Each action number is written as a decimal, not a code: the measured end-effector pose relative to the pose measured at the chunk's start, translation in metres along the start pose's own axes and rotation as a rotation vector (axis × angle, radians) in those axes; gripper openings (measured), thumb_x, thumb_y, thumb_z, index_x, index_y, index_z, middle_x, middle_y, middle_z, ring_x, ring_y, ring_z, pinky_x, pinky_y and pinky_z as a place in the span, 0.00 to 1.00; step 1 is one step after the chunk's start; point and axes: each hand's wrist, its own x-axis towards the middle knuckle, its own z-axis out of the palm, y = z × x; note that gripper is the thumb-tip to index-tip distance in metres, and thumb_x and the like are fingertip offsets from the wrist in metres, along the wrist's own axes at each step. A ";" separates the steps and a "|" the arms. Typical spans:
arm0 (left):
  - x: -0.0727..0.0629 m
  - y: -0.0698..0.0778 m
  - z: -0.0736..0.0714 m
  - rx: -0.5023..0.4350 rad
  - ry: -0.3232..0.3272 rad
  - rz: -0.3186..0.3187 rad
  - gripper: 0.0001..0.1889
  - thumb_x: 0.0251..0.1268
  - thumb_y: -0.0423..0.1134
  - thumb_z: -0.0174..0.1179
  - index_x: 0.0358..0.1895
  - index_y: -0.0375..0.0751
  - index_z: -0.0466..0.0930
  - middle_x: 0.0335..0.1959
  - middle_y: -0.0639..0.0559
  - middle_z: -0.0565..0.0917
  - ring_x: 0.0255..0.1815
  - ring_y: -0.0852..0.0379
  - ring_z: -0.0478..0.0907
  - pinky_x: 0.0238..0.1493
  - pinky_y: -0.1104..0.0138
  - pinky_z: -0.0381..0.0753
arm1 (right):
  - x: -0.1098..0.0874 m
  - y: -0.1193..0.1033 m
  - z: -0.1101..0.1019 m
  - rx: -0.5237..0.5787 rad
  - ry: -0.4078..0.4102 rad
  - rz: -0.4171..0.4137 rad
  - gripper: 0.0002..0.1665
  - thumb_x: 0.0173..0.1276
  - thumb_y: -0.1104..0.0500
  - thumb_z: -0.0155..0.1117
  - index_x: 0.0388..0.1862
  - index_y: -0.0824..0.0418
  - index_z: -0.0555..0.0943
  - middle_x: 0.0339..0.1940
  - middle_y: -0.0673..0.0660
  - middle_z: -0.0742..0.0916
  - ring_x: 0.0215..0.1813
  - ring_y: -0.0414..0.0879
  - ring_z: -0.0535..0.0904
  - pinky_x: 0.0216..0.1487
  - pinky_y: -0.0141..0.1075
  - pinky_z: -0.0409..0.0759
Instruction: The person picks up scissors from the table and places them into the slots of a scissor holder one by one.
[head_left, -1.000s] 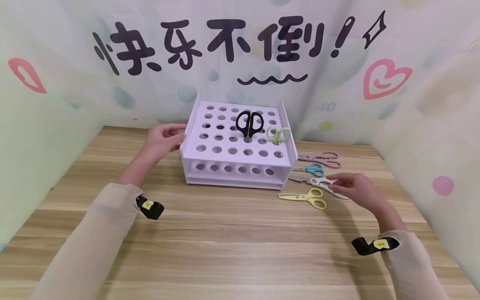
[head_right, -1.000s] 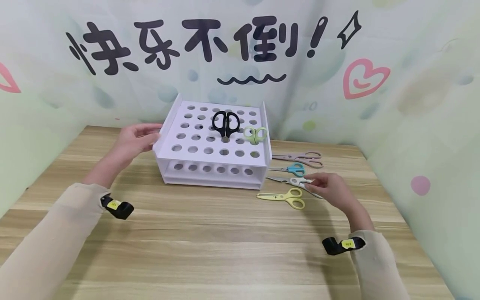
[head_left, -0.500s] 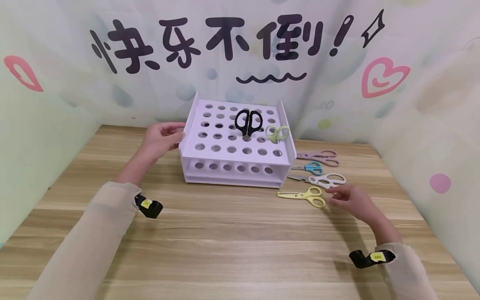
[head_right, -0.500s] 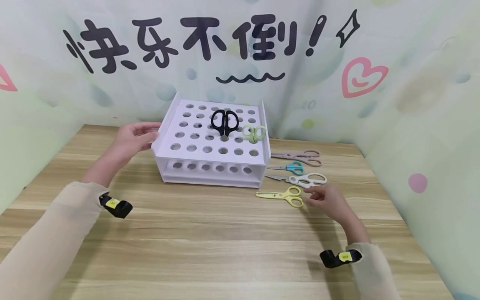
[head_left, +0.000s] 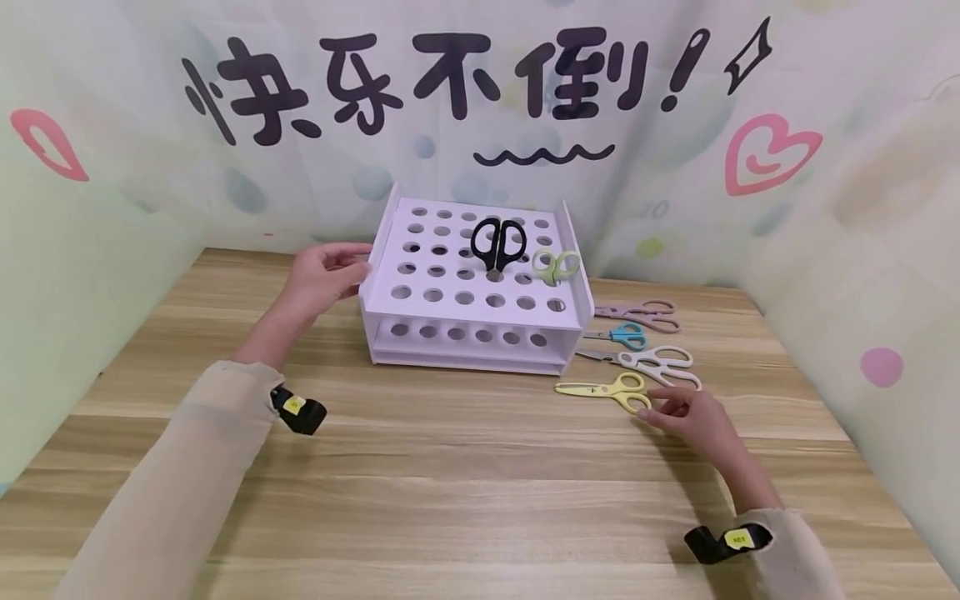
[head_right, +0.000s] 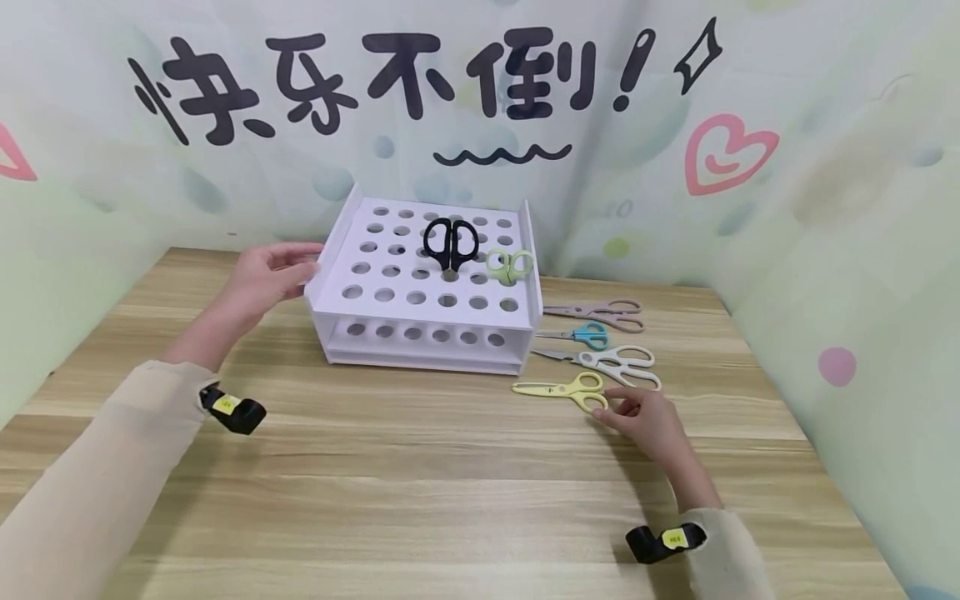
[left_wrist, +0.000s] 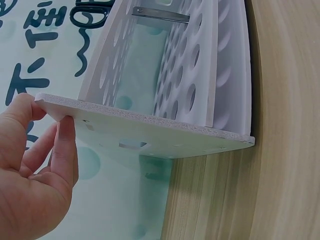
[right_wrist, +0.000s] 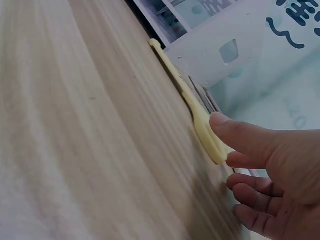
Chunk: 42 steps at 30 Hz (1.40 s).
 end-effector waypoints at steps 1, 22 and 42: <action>0.000 0.000 0.000 -0.002 0.001 0.001 0.21 0.62 0.34 0.55 0.60 0.34 0.71 0.41 0.48 0.73 0.36 0.63 0.73 0.38 0.74 0.80 | 0.000 0.000 0.002 -0.008 0.013 0.002 0.27 0.56 0.48 0.68 0.47 0.68 0.81 0.27 0.54 0.81 0.29 0.45 0.72 0.23 0.31 0.71; 0.002 -0.001 -0.001 0.000 0.006 -0.008 0.21 0.62 0.32 0.54 0.59 0.34 0.72 0.40 0.48 0.72 0.37 0.61 0.73 0.39 0.73 0.80 | 0.003 -0.004 0.018 -0.015 0.089 0.018 0.29 0.51 0.46 0.71 0.44 0.66 0.79 0.25 0.55 0.80 0.28 0.46 0.72 0.26 0.34 0.72; -0.001 0.003 0.000 -0.006 -0.012 -0.019 0.22 0.63 0.33 0.54 0.60 0.34 0.70 0.40 0.49 0.72 0.37 0.62 0.72 0.39 0.74 0.80 | 0.002 0.000 0.015 0.048 0.072 0.034 0.26 0.51 0.50 0.72 0.41 0.69 0.79 0.29 0.56 0.78 0.31 0.46 0.71 0.26 0.30 0.72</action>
